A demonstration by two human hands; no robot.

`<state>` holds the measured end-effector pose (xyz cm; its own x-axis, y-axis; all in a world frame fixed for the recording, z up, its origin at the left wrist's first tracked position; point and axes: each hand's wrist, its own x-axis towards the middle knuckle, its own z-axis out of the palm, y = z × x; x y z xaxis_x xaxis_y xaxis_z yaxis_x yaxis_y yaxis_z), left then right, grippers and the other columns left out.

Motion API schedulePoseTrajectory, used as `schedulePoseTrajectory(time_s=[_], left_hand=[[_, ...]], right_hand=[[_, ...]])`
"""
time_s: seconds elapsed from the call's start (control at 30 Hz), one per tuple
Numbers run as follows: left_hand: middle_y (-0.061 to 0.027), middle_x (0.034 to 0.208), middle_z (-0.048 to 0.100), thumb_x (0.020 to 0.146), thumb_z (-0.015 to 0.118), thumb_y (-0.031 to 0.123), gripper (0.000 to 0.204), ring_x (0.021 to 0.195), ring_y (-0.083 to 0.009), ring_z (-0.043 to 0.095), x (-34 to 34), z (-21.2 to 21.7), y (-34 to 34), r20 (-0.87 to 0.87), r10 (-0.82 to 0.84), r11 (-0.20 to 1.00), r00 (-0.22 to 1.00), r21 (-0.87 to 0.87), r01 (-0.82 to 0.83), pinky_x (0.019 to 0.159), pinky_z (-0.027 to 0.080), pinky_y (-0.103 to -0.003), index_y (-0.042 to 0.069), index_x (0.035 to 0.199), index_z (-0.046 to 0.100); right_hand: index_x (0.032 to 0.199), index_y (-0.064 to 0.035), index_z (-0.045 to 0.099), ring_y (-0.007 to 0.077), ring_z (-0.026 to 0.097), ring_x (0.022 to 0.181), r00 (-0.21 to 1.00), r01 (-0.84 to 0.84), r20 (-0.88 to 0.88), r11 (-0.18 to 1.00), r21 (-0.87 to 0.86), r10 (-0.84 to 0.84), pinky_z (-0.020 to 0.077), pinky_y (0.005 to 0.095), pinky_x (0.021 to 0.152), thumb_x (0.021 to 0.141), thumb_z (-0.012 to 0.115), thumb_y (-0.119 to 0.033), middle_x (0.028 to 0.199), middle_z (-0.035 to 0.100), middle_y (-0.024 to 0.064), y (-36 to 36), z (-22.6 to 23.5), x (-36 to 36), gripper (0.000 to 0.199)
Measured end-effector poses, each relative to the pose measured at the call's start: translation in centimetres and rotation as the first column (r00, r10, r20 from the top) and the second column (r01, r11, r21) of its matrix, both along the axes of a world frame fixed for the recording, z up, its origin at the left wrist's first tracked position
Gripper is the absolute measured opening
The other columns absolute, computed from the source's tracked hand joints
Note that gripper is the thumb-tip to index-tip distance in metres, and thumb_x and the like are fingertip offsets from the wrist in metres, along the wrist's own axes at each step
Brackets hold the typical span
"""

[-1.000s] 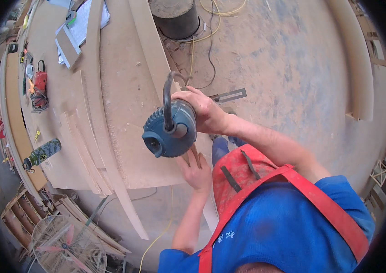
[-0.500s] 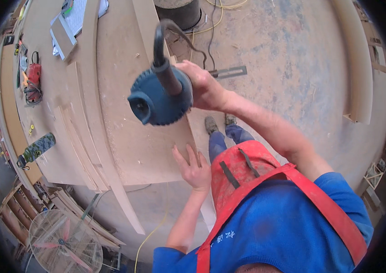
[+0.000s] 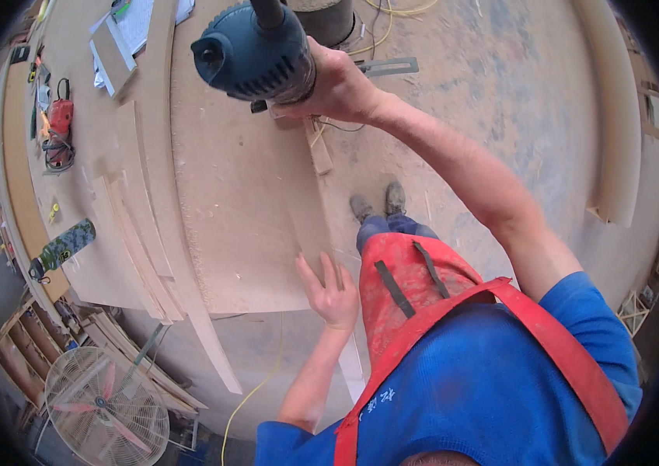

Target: The person trims the edges of wooden boards using a handheld router, places the tool onto a table, and unbuckles the apron strap around their waist.

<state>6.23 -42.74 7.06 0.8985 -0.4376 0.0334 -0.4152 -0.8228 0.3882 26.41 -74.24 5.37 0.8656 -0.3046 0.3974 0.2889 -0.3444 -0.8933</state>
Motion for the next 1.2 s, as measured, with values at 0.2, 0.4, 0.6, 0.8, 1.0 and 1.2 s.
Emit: schedulePoseTrajectory(time_s=[0.2, 0.4, 0.6, 0.8, 1.0, 1.2], left_hand=[[-0.0389, 0.149, 0.045, 0.085, 0.073, 0.004, 0.041, 0.135, -0.0540, 0.051, 0.0, 0.2, -0.1, -0.044, 0.019, 1.000, 0.999, -0.011, -0.020, 0.108, 0.049, -0.052, -0.001, 0.126, 0.069], [-0.0382, 0.148, 0.046, 0.084, 0.073, 0.004, 0.039, 0.134, -0.0553, 0.051, 0.0, -0.5, 0.7, -0.048, -0.004, 1.000, 0.999, 0.020, 0.005, 0.107, 0.050, -0.053, 0.000, 0.123, 0.070], [-0.0387, 0.148, 0.046, 0.082, 0.073, 0.003, 0.042, 0.133, -0.0568, 0.052, 0.0, -0.1, 0.9, -0.105, 0.011, 1.000, 0.994, 0.008, -0.011, 0.106, 0.050, -0.055, 0.001, 0.123, 0.069], [-0.0398, 0.148, 0.045, 0.083, 0.070, 0.003, 0.038, 0.132, -0.0584, 0.051, 0.2, 0.4, 0.6, -0.066, -0.019, 1.000, 0.998, 0.019, 0.020, 0.105, 0.051, -0.057, 0.000, 0.121, 0.069], [-0.0375, 0.154, 0.038, 0.085, 0.069, 0.006, 0.055, 0.143, -0.0547, 0.040, 4.6, 1.2, -3.8, -0.169, 0.008, 1.000, 0.986, 0.025, -0.004, 0.116, 0.038, -0.059, 0.000, 0.139, 0.062], [-0.0297, 0.156, 0.040, 0.088, 0.070, 0.012, 0.062, 0.146, -0.0478, 0.039, 21.9, -0.2, -18.3, 0.035, -0.006, 1.000, 0.999, 0.000, 0.006, 0.120, 0.036, -0.054, 0.004, 0.147, 0.055]], right_hand=[[0.129, -0.0039, 0.058, 0.0225, 0.070, 0.103, 1.000, -0.009, -0.001, 0.998, -0.055, 0.009, 0.0575, 0.0353, 0.094, 0.070, 0.096, -0.020, 0.113, 0.072, 0.0151, -3.0, -0.4, 3.0, 0.071], [0.125, -0.0049, 0.060, 0.0220, 0.070, 0.100, 1.000, -0.004, -0.015, 0.992, -0.127, 0.002, 0.0569, 0.0359, 0.095, 0.070, 0.097, -0.021, 0.110, 0.073, 0.0121, -5.4, -1.1, 6.2, 0.068], [0.128, -0.0035, 0.061, 0.0156, 0.066, 0.105, 0.988, -0.155, -0.002, 0.986, 0.068, 0.156, 0.0553, 0.0347, 0.096, 0.075, 0.092, -0.010, 0.115, 0.072, 0.0079, -7.7, 1.4, 9.3, 0.062], [0.123, -0.0028, 0.067, 0.0152, 0.071, 0.102, 0.997, -0.002, -0.079, 0.992, -0.124, -0.007, 0.0584, 0.0335, 0.095, 0.075, 0.094, -0.017, 0.112, 0.076, 0.0077, -9.6, -0.4, 11.0, 0.057], [0.120, -0.0045, 0.060, 0.0230, 0.071, 0.100, 0.999, 0.051, -0.013, 0.998, -0.035, -0.051, 0.0558, 0.0362, 0.092, 0.067, 0.096, -0.021, 0.108, 0.073, 0.0133, -9.1, 0.2, 10.9, 0.067], [0.121, -0.0037, 0.058, 0.0251, 0.071, 0.100, 1.000, 0.030, 0.002, 0.999, -0.013, -0.030, 0.0555, 0.0374, 0.093, 0.069, 0.095, -0.020, 0.108, 0.072, 0.0157, -8.6, 0.3, 11.1, 0.067]])
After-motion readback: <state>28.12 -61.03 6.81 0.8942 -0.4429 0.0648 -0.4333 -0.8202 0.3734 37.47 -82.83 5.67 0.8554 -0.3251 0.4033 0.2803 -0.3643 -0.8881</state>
